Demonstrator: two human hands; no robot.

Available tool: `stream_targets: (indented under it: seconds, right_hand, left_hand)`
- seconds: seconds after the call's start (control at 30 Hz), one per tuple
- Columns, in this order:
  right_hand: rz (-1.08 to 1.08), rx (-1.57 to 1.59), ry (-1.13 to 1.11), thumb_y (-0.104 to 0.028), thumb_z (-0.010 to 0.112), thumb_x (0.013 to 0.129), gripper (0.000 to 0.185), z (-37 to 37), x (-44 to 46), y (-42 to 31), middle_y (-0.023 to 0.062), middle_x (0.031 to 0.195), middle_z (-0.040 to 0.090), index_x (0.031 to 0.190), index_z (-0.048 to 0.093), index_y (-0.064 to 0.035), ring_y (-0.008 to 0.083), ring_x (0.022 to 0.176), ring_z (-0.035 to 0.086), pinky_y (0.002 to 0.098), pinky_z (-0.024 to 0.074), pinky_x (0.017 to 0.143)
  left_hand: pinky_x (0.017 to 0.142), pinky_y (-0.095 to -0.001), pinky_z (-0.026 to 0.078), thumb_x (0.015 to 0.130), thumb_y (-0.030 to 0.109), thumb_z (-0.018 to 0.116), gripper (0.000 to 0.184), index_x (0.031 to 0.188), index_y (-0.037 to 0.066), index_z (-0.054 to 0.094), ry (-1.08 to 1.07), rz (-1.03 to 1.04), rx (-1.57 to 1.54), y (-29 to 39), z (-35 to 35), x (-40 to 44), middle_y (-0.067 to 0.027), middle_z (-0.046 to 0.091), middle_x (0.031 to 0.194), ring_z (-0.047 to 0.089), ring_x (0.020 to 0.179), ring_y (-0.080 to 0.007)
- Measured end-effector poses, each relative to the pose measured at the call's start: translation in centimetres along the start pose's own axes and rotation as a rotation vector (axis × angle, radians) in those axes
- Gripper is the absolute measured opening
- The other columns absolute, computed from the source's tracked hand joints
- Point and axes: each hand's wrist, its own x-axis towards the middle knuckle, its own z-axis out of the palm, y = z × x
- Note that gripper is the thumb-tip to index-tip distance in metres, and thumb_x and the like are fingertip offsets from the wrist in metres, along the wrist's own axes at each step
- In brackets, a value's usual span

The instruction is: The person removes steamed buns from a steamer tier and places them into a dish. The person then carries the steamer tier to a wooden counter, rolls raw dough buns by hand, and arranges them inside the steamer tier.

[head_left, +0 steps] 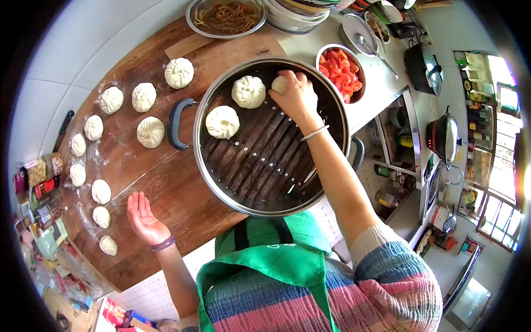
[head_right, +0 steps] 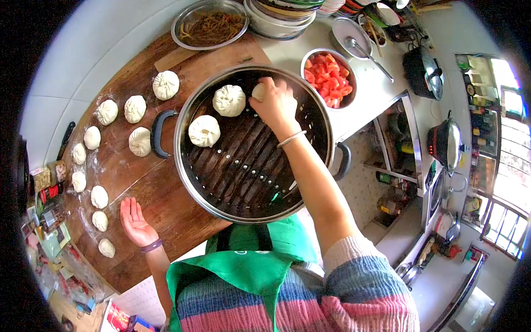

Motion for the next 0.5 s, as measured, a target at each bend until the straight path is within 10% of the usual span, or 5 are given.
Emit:
stream_targets:
  seconds: [0.5]
  right_hand:
    - [0.089,0.042,0.011,-0.038,0.077,0.072,0.064,-0.2,-0.4,-0.8,0.0235,0.113,0.056,0.122,0.051,-0.0072,0.041,0.098,0.06,0.0476,0.0521,0.081]
  left_hand:
    - [0.105,-0.0415,0.037,0.098,0.031,0.044,0.047,0.132,-0.001,0.048,0.024,0.005,-0.022,0.2,-0.9,-0.7,-0.0182,0.054,0.131,0.054,0.12,-0.0307]
